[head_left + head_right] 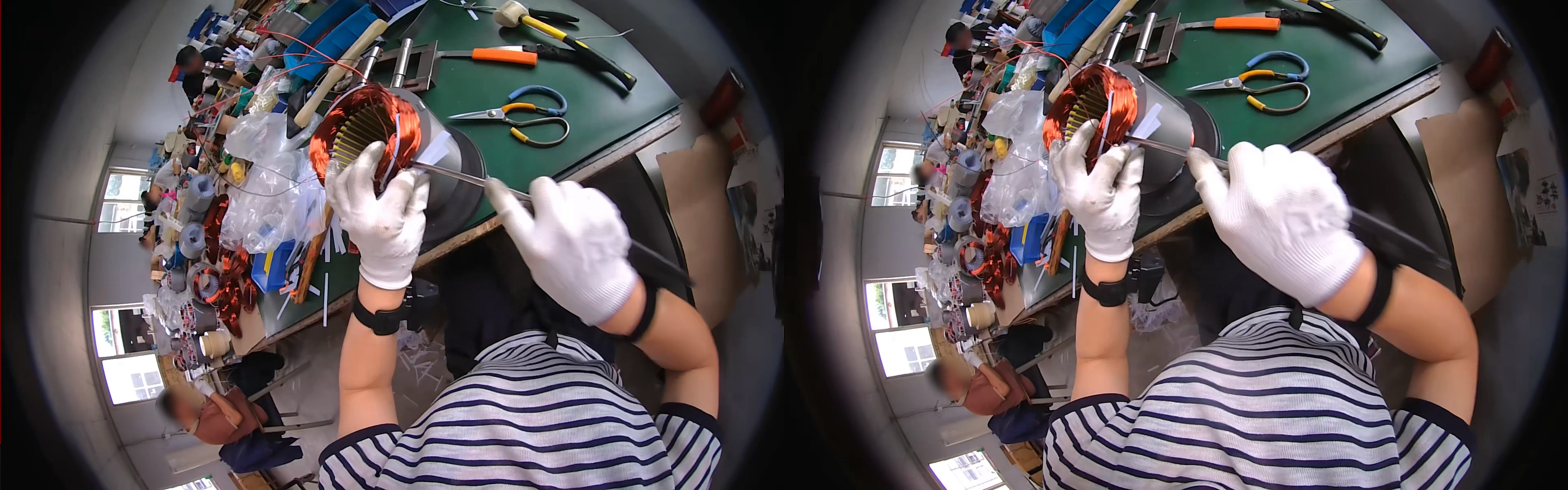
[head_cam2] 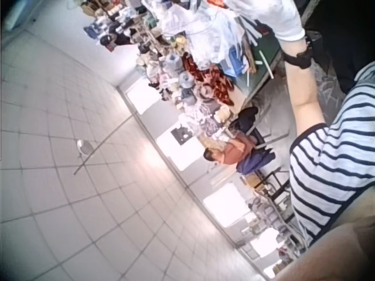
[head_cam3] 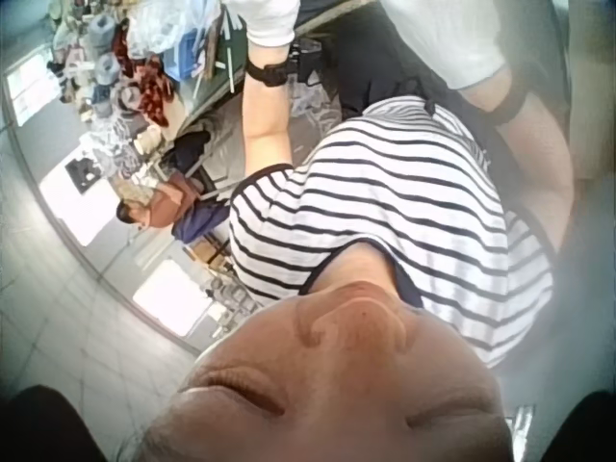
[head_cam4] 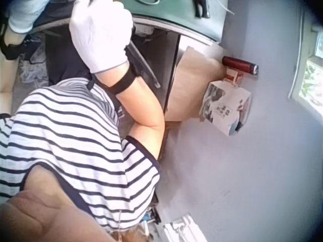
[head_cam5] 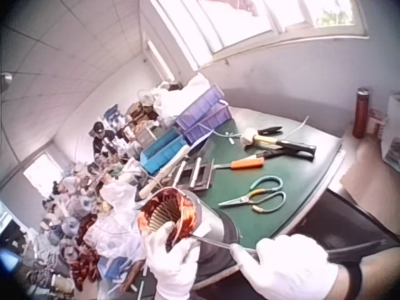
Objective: The person strikes the copper coils of a motor stator with a mallet and a wooden block, then inserts white paper strips into the stator slots using a thin metal rod.
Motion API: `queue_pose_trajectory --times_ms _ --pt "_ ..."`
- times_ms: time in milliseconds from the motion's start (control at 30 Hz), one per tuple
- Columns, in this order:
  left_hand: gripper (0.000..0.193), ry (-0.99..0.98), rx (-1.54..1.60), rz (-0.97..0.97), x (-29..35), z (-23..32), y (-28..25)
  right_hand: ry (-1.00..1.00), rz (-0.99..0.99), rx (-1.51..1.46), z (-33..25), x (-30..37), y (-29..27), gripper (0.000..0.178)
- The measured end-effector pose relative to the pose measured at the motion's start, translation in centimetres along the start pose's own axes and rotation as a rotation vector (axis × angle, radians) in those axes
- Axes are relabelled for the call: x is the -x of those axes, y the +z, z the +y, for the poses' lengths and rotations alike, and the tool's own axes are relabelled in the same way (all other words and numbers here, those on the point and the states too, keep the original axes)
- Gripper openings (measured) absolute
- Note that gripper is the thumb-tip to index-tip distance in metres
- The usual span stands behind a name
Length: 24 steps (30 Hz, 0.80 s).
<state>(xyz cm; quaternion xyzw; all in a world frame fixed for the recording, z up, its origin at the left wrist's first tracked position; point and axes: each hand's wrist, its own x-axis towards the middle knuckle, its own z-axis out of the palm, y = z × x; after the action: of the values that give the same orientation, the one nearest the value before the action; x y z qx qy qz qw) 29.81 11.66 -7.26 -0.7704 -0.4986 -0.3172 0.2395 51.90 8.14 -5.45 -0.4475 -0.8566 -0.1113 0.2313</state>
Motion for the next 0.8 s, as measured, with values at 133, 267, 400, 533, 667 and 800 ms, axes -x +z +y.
queue_pose_trajectory --times_ms 133,267,400,533,667,800 --pt "0.019 0.007 -0.021 0.044 0.1 0.1 0.4 0.074 0.199 -0.116 -0.4 -0.2 2.5 0.047" --pt "0.019 0.067 -0.015 0.092 0.5 0.0 0.3 0.082 0.047 -0.09 0.0 1.8 0.4 0.041" --pt "0.021 0.076 -0.041 0.11 0.8 -0.3 0.4 0.006 0.018 0.043 0.2 1.8 -2.6 0.028" --pt "0.019 0.067 -0.034 0.128 0.7 -0.2 0.7 0.019 0.047 0.089 -0.9 0.7 -1.8 0.026" --pt "0.019 0.027 -0.05 0.097 0.8 0.1 0.8 0.078 0.107 0.076 -2.0 0.3 2.2 0.028" --pt "0.018 0.02 -0.019 0.081 1.1 -0.2 1.0 0.102 0.219 -0.093 -1.8 -0.5 5.0 0.038"
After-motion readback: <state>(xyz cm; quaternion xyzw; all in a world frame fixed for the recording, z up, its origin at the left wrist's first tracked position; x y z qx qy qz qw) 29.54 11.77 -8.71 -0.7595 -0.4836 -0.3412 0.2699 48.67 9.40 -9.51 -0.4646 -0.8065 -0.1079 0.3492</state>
